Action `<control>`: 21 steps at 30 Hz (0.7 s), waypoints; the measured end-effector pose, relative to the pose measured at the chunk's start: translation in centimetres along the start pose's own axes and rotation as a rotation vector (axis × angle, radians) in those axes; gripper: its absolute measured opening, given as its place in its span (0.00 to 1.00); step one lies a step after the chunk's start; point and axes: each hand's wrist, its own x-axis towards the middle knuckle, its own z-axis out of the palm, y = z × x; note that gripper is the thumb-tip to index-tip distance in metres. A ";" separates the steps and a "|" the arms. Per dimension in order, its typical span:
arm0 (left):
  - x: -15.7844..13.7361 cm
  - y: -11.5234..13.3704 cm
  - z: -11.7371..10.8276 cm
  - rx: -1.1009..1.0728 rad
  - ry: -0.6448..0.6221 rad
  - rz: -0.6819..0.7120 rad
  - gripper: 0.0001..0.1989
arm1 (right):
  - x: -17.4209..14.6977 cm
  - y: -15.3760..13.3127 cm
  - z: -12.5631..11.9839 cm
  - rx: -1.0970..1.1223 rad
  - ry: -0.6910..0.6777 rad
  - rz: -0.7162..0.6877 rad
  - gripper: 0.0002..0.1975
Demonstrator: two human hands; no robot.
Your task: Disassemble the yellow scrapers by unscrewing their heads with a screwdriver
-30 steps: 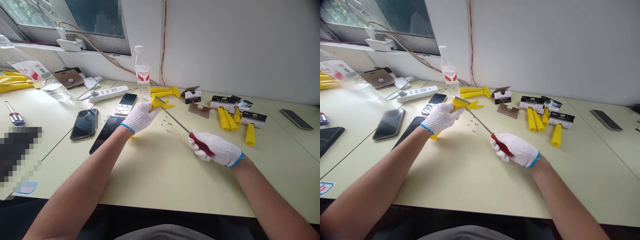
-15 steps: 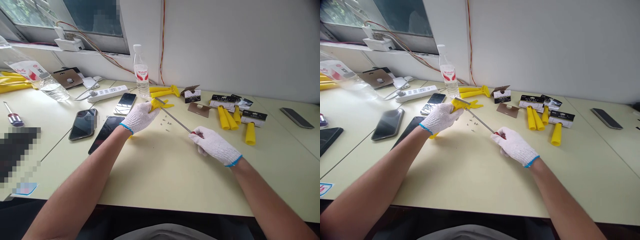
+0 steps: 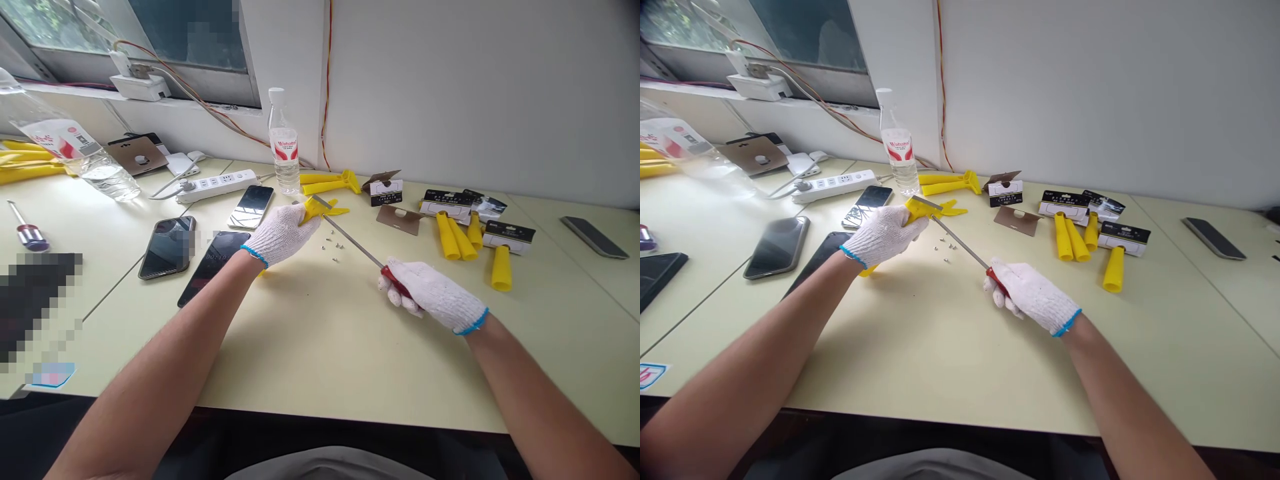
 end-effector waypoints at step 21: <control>-0.2 0.1 -0.3 -0.035 0.014 0.004 0.22 | 0.5 0.7 0.1 0.108 0.056 0.010 0.28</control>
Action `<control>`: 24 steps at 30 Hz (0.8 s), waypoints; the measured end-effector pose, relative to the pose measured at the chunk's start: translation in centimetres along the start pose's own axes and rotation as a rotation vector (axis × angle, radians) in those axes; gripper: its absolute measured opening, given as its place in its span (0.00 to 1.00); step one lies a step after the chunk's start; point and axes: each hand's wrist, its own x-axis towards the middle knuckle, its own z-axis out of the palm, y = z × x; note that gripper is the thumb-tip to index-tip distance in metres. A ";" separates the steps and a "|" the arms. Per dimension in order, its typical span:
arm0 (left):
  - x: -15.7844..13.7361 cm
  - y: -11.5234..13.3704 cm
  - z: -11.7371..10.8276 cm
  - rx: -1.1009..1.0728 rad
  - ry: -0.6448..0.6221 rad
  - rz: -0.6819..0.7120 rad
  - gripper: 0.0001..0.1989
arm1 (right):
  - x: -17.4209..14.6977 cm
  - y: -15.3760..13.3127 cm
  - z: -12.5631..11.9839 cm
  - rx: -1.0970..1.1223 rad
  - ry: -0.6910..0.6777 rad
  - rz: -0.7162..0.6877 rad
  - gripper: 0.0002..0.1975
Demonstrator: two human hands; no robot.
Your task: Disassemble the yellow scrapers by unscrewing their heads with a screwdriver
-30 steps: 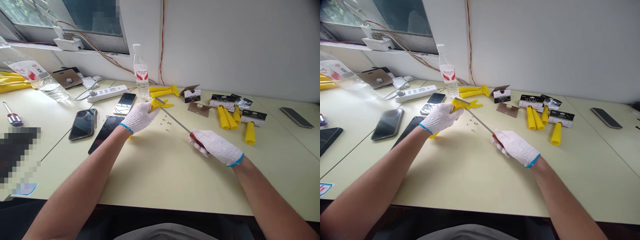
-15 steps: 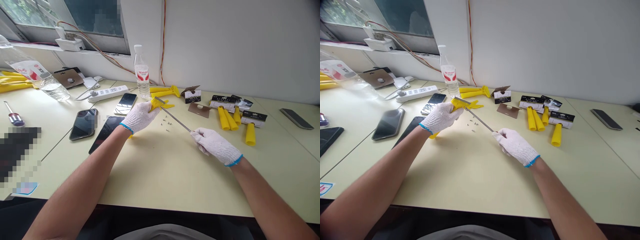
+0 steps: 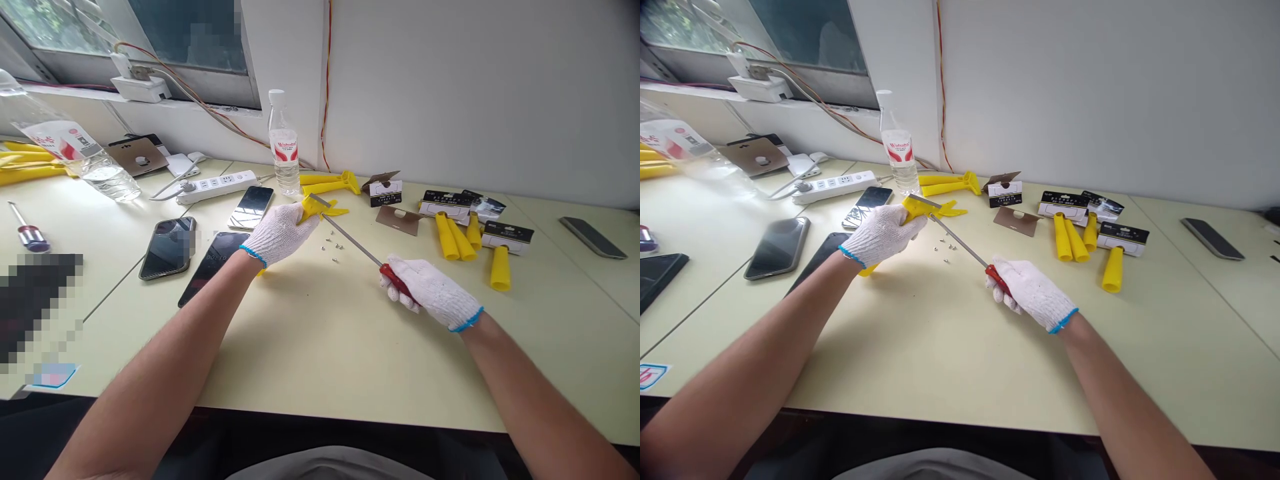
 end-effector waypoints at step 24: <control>0.2 -0.3 0.2 -0.034 0.023 0.008 0.20 | 0.8 0.1 -0.5 -0.083 0.153 -0.050 0.29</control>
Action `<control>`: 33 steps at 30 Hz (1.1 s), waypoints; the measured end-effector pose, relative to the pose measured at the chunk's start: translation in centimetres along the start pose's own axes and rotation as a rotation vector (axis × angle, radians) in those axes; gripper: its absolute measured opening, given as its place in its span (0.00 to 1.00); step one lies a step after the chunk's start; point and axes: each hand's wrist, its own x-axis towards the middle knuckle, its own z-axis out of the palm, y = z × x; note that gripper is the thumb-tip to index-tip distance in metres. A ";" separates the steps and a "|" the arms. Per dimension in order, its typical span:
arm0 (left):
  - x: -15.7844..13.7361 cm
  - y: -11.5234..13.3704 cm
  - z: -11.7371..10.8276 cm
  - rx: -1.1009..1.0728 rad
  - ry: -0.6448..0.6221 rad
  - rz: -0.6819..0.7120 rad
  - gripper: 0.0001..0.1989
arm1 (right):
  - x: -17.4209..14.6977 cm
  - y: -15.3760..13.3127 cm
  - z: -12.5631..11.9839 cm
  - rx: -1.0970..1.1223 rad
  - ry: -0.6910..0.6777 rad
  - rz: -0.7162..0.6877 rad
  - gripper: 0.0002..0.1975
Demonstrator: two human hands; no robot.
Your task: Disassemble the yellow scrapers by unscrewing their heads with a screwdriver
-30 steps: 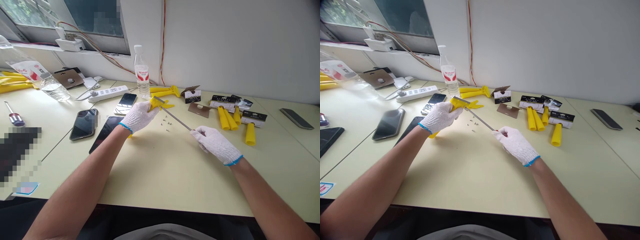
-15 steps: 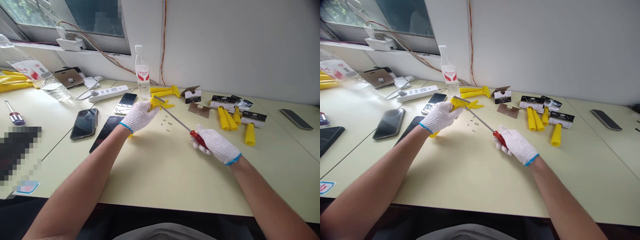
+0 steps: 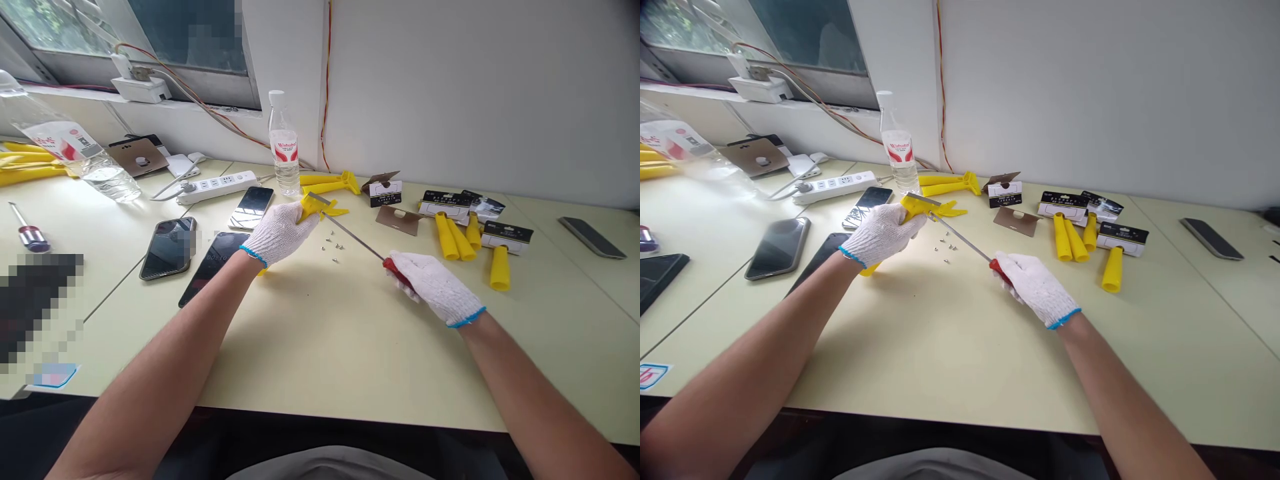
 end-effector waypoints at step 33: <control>-0.1 0.2 0.0 -0.010 -0.013 -0.014 0.21 | 0.2 0.7 -0.3 0.063 -0.211 0.133 0.33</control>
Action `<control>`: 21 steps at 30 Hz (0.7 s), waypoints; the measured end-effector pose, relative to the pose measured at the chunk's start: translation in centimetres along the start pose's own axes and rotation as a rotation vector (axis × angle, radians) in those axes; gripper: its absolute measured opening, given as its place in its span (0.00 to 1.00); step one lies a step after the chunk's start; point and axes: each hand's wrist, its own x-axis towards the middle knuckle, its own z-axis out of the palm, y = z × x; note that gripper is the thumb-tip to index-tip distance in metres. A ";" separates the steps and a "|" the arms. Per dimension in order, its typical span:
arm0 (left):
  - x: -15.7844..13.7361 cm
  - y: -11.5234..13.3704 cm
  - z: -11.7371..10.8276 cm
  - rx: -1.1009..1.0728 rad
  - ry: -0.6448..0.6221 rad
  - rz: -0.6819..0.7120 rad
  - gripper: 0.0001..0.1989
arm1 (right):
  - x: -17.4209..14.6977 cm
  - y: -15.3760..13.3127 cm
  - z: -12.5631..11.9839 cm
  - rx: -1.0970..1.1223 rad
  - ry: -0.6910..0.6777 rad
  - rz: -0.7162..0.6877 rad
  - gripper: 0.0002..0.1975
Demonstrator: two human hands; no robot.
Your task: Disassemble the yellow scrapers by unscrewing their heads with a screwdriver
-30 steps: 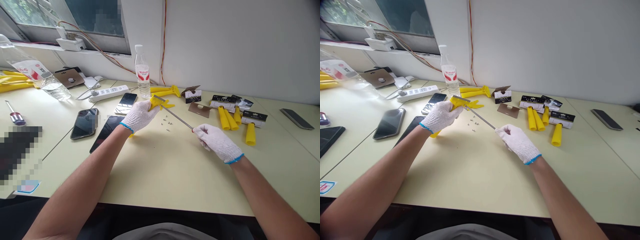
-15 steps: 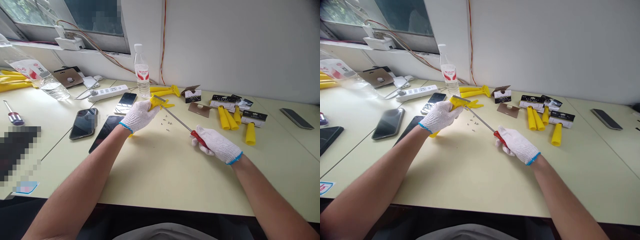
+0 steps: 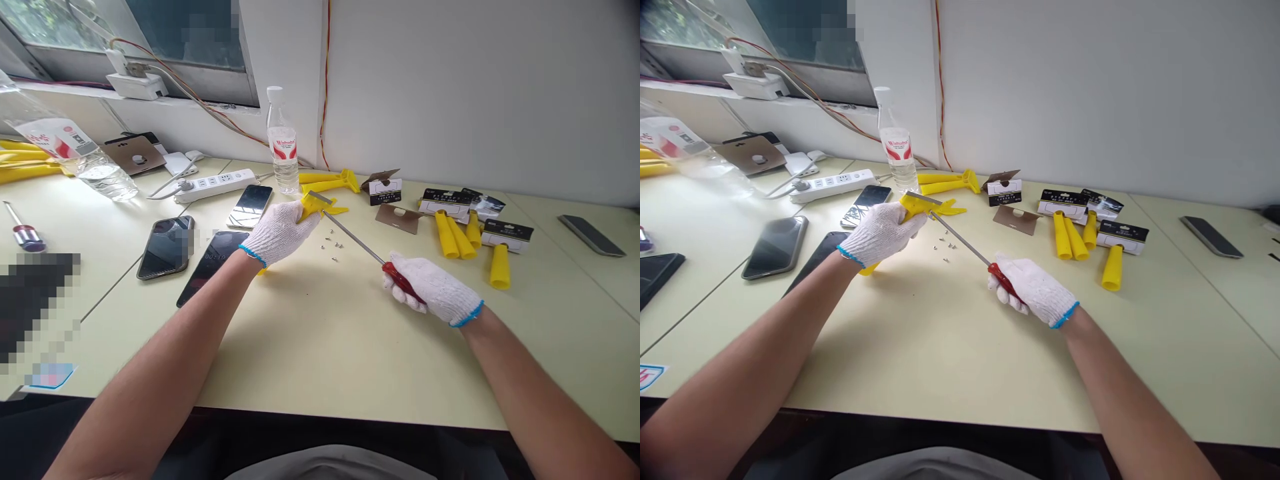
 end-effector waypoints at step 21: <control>-0.4 0.3 -0.3 -0.009 -0.008 0.002 0.21 | -0.6 -0.3 0.3 -0.021 0.020 -0.064 0.35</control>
